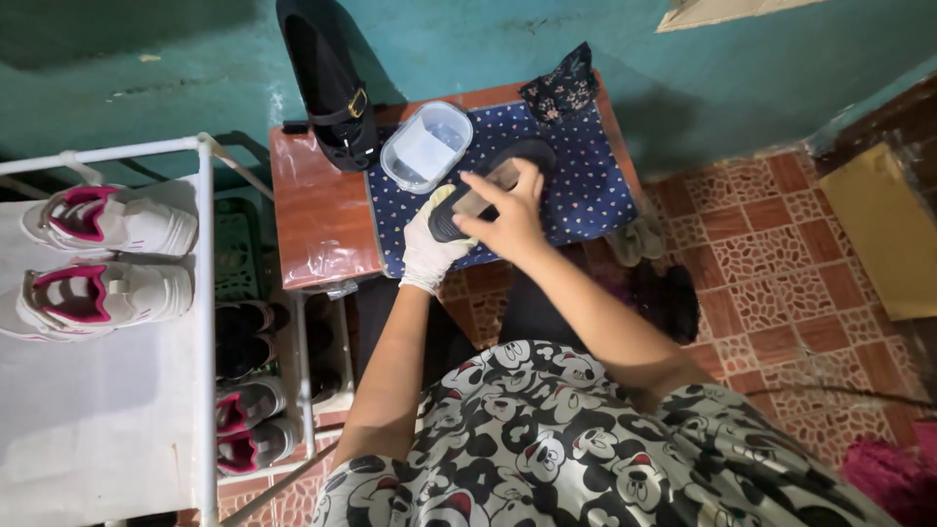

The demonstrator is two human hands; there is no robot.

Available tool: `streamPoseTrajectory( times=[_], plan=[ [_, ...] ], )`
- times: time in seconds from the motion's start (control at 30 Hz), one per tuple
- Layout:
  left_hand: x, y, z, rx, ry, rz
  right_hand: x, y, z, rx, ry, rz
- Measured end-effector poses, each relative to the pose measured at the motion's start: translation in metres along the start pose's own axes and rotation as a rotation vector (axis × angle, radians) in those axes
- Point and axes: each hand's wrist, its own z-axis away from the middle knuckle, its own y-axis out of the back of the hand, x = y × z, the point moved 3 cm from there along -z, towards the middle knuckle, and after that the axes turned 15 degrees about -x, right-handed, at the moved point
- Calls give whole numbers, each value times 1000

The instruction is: The person cleans a black shoe by scrubbing the sole and upper with a brush. They dip the brush into a container of liquid and continue scrubbing different parts of the shoe, including the buckle area.

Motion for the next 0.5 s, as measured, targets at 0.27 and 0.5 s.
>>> streamPoseTrajectory(
  times=[0.27, 0.5],
  plan=[
    [5, 1, -2, -50, 199, 4, 104, 39, -45, 19, -581, 30],
    [-7, 6, -2, -120, 196, -118, 20, 21, -11, -94, 35, 80]
  ],
)
